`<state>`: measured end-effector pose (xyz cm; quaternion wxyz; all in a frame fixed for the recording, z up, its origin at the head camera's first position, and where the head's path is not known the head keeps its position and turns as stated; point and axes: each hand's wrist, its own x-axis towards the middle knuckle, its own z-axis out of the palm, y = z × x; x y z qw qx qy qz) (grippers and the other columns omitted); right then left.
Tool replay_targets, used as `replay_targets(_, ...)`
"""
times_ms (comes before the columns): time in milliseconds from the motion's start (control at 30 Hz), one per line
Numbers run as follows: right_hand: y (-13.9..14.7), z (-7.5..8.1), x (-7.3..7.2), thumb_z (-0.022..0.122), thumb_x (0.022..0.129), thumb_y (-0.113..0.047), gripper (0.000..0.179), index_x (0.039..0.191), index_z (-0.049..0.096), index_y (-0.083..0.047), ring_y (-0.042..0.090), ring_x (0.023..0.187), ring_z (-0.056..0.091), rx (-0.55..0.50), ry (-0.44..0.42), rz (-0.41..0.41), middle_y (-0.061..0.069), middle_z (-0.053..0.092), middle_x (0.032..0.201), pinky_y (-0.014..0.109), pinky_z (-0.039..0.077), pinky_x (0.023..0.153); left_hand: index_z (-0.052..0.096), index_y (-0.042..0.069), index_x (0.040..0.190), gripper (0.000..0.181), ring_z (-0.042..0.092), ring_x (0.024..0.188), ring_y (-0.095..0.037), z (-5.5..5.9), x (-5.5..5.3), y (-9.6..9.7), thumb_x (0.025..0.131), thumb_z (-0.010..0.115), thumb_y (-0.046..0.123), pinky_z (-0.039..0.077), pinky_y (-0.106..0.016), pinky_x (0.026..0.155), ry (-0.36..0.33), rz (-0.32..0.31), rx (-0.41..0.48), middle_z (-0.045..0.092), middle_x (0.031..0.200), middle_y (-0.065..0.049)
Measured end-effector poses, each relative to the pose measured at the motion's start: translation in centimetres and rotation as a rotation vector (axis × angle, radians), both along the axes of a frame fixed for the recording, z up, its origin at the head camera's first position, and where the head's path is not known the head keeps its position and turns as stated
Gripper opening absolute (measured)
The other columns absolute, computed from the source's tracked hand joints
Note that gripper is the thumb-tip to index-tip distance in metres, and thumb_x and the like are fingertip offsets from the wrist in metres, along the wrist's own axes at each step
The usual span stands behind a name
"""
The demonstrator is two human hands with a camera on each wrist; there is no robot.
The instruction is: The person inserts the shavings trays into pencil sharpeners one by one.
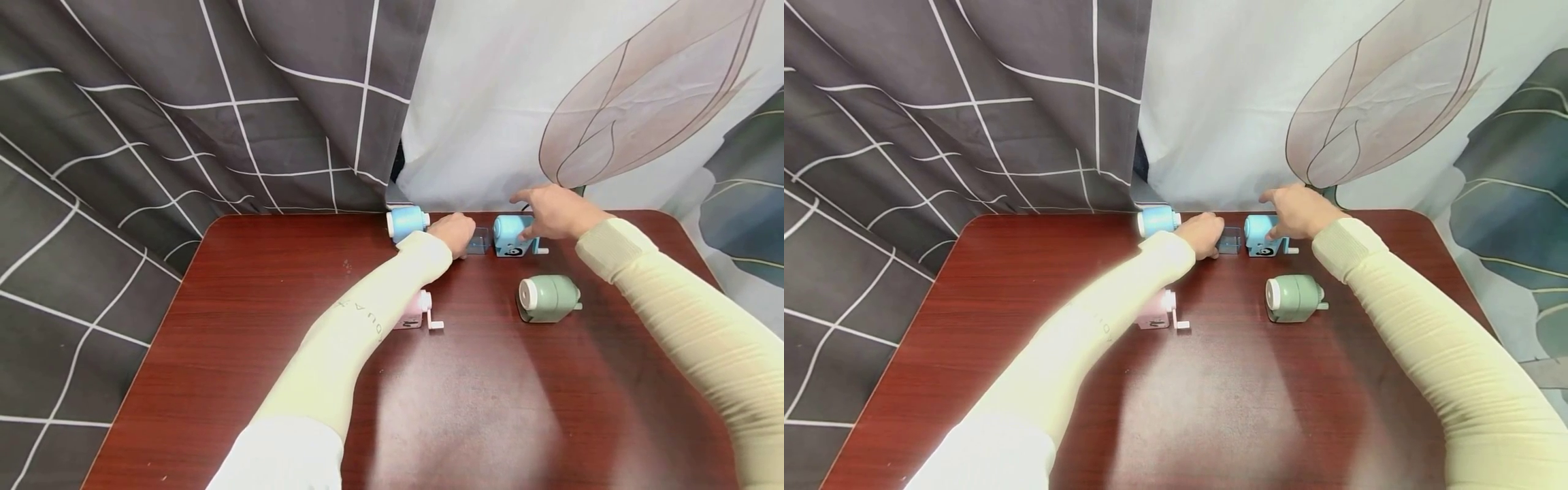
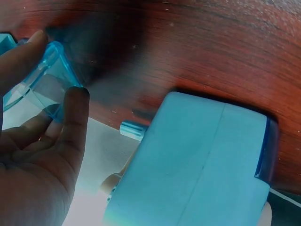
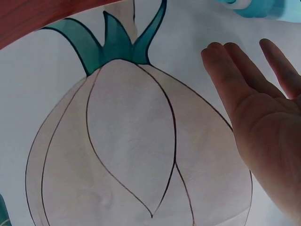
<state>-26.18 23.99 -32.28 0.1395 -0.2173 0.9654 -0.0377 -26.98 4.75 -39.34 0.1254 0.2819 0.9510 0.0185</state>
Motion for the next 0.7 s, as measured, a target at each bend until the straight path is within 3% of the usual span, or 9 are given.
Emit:
replay_targets(367,-0.13,0.15,0.03,0.084,0.082,-0.016,0.069,0.138,0.051,0.006,0.041,0.102,0.062,-0.006,-0.003,0.005,0.031,0.06,0.124,0.057,0.05,0.089,0.072,0.011,0.105,0.017,0.062,0.083,-0.016,0.3,-0.41,-0.15,0.089,0.077,0.016,0.051,-0.026,0.072,-0.029,0.04,-0.008,0.067,0.097,-0.001)
replay_targets(700,-0.14,-0.17,0.32,0.08,0.083,-0.007,0.051,0.129,0.059,0.006,0.044,0.106,0.064,-0.018,0.005,0.054,0.028,0.066,0.118,0.057,0.05,0.089,0.072,0.01,0.1,0.013,0.061,0.081,-0.017,0.44,0.17,-0.1,0.09,0.076,0.017,0.051,-0.028,0.071,-0.036,0.053,0.017,0.066,0.093,-0.002)
